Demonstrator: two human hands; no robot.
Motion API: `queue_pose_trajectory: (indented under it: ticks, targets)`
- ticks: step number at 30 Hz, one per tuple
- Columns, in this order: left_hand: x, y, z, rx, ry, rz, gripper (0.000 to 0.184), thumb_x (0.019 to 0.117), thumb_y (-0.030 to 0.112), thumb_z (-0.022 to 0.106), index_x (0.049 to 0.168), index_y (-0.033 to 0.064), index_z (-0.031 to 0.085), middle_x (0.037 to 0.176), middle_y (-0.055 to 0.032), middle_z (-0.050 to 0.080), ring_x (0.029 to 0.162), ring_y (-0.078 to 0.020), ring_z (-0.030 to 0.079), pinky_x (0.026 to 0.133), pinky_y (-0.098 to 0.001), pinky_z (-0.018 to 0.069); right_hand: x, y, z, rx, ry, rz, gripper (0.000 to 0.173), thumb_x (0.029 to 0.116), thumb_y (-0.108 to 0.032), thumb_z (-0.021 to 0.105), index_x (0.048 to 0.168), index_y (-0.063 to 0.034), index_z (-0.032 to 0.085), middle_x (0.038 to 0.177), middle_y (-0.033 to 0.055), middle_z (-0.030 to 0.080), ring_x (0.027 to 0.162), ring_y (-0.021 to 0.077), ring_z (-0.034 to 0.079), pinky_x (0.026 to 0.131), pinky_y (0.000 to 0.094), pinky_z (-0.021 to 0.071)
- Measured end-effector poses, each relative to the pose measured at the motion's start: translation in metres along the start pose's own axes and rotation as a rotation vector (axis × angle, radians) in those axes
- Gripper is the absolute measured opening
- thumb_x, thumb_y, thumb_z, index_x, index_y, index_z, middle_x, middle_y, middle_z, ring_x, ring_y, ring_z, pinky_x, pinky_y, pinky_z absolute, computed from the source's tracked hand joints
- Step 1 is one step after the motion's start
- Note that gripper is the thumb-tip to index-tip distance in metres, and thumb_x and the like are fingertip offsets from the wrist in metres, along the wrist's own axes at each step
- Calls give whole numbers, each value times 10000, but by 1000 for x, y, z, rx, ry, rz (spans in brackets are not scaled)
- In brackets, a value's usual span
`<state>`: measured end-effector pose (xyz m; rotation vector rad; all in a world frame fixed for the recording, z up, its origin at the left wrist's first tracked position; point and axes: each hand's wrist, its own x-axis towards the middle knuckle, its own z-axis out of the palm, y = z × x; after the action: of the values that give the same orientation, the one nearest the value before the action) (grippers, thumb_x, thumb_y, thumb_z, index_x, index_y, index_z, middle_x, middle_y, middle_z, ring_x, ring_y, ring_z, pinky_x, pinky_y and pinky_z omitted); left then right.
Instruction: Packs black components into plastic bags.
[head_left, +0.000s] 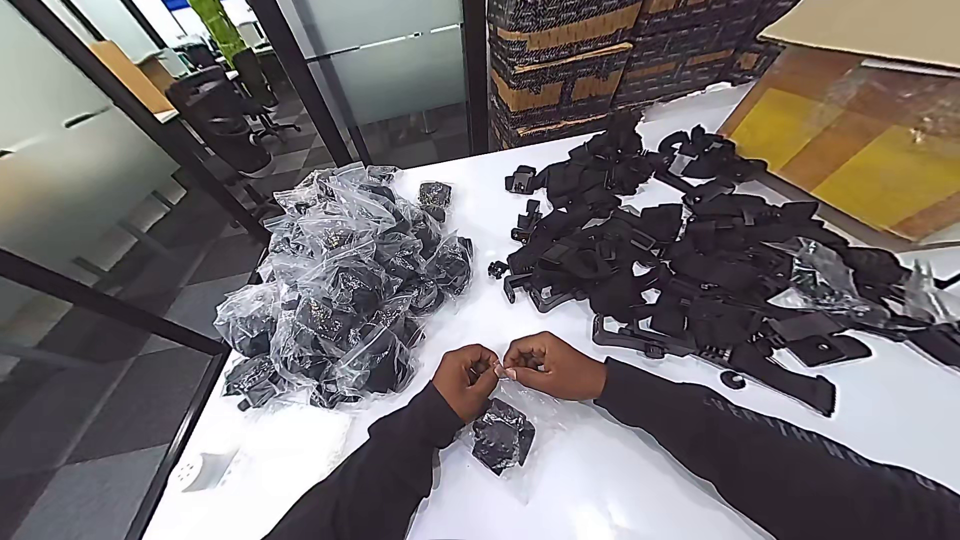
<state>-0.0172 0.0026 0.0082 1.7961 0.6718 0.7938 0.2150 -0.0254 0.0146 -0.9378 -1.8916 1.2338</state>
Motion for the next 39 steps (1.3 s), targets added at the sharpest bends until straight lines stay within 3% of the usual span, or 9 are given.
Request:
queue_pose_trajectory:
  ticks: [9,15,22,28,39]
  targets:
    - [0,-2,0,46,-38,51,155,960,130,621,939,-16,669,743,-34,646,586,-33,577,552,-207,514,-1,2,1,-123,-9,-91,138,972,-147,626,912,-31,673,733,-12,599,604,-9,512,556,166,427]
    - [0,-1,0,-10,34,11,140,942,122,634,939,-12,677,731,-7,658,589,-17,588,563,-200,521,-1,1,1,-44,30,-35,130,972,-158,641,944,-45,698,725,-52,623,598,-37,531,554,149,448]
    - [0,-1,0,-84,114,29,144,975,83,577,928,-20,666,751,-18,687,620,-50,640,593,-233,563,-1,1,-1,-2,33,-28,145,980,-152,621,903,-51,691,665,-77,582,556,-50,491,513,144,405]
    - [0,0,0,-72,55,-26,143,947,130,647,930,-4,692,698,9,658,568,-16,582,555,-203,513,-2,2,-1,5,33,-30,135,977,-145,631,898,-53,689,661,-80,575,552,-49,483,510,143,398]
    - [1,1,-4,-101,-2,0,146,985,63,604,991,-38,709,787,-24,717,664,-24,655,647,-214,570,-1,4,-1,12,15,-54,133,988,-144,623,914,-50,682,667,-76,565,557,-44,474,515,147,390]
